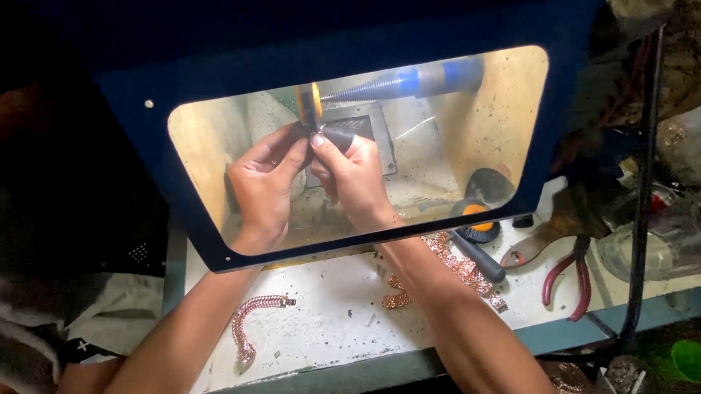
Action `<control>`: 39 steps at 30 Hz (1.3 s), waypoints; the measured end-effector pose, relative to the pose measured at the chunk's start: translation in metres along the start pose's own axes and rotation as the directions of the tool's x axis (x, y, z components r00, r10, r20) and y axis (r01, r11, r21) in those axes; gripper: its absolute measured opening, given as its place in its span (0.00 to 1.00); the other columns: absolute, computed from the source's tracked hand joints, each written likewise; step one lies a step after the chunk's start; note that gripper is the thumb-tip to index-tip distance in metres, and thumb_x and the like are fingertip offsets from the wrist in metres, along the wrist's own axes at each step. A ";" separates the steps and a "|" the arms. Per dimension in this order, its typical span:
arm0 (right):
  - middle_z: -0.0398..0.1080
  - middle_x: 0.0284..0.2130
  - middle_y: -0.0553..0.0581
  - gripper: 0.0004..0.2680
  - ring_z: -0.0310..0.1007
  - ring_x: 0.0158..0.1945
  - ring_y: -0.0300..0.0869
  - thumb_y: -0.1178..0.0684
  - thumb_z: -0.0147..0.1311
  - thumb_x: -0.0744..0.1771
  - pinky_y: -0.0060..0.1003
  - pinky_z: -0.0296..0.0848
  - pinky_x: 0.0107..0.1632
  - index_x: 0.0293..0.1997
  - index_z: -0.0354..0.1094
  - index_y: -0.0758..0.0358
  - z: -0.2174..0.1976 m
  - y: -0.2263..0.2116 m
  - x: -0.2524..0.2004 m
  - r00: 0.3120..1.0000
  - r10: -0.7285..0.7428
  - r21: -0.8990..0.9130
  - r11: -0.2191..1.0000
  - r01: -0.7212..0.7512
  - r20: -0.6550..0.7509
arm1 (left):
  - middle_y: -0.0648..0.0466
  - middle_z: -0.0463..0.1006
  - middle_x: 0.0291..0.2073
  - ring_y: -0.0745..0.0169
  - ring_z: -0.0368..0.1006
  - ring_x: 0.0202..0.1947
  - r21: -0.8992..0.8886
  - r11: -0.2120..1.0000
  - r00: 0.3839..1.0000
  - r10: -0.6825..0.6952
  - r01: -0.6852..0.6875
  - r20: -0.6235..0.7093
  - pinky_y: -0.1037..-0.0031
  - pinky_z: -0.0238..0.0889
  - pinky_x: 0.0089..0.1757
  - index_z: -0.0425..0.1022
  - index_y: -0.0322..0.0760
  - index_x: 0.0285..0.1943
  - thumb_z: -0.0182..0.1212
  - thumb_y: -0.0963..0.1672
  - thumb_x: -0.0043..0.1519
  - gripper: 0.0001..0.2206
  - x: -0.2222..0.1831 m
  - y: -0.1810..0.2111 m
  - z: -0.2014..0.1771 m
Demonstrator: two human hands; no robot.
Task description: Polishing a metal jewelry chain by holding it against a rotating polishing wheel inside a protective enclosure.
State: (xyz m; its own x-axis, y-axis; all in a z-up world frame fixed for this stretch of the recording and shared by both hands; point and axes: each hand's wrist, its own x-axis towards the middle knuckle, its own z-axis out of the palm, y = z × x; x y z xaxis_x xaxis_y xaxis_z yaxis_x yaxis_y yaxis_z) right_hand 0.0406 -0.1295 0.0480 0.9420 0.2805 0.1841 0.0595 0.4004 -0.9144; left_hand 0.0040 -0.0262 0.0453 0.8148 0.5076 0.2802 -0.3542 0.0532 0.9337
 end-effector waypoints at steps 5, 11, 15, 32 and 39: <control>0.55 0.08 0.47 0.16 0.50 0.11 0.28 0.56 0.52 0.70 0.23 0.52 0.15 0.17 0.63 0.57 0.003 -0.009 -0.008 0.999 -0.008 0.033 0.999 0.006 0.048 | 0.40 0.84 0.42 0.54 0.82 0.45 -0.003 1.000 1.000 0.011 -0.011 0.010 0.60 0.81 0.46 0.80 0.30 0.53 0.74 0.38 0.58 0.15 -0.004 0.004 -0.007; 0.54 0.08 0.45 0.16 0.48 0.10 0.27 0.57 0.49 0.70 0.22 0.50 0.14 0.18 0.63 0.57 0.001 0.012 0.007 1.000 0.019 0.024 1.000 -0.019 0.011 | 0.41 0.84 0.42 0.59 0.80 0.45 -0.019 1.000 1.000 -0.018 0.018 -0.009 0.64 0.81 0.46 0.81 0.30 0.53 0.73 0.39 0.59 0.14 0.002 0.006 -0.004; 0.57 0.09 0.47 0.15 0.52 0.11 0.28 0.56 0.51 0.70 0.23 0.53 0.14 0.20 0.65 0.59 -0.001 0.008 0.001 0.999 -0.015 -0.021 1.000 0.016 0.029 | 0.39 0.84 0.42 0.55 0.81 0.46 -0.025 0.999 1.000 -0.020 0.020 -0.011 0.62 0.81 0.46 0.81 0.28 0.53 0.73 0.39 0.59 0.14 -0.003 0.007 -0.005; 0.59 0.14 0.50 0.11 0.50 0.14 0.28 0.57 0.49 0.69 0.23 0.51 0.15 0.24 0.64 0.59 -0.005 0.010 0.002 0.995 0.000 0.061 0.998 -0.007 0.104 | 0.43 0.84 0.45 0.60 0.79 0.47 -0.051 0.996 0.997 -0.070 0.069 -0.017 0.64 0.79 0.48 0.80 0.31 0.55 0.74 0.41 0.58 0.17 0.002 -0.002 -0.007; 0.60 0.10 0.53 0.12 0.55 0.12 0.32 0.57 0.49 0.70 0.26 0.56 0.16 0.24 0.66 0.63 0.002 -0.009 -0.004 0.991 -0.055 -0.042 0.997 0.061 0.122 | 0.45 0.85 0.41 0.68 0.79 0.42 -0.002 0.998 0.998 -0.064 0.064 -0.019 0.68 0.80 0.45 0.81 0.34 0.54 0.74 0.42 0.58 0.16 0.000 0.003 -0.006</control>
State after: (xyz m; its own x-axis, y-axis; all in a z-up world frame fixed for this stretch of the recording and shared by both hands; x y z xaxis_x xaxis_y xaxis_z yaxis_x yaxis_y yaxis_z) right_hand 0.0359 -0.1331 0.0565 0.8898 0.3626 0.2772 0.1304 0.3801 -0.9157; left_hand 0.0002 -0.0210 0.0467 0.8267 0.5196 0.2157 -0.3022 0.0869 0.9493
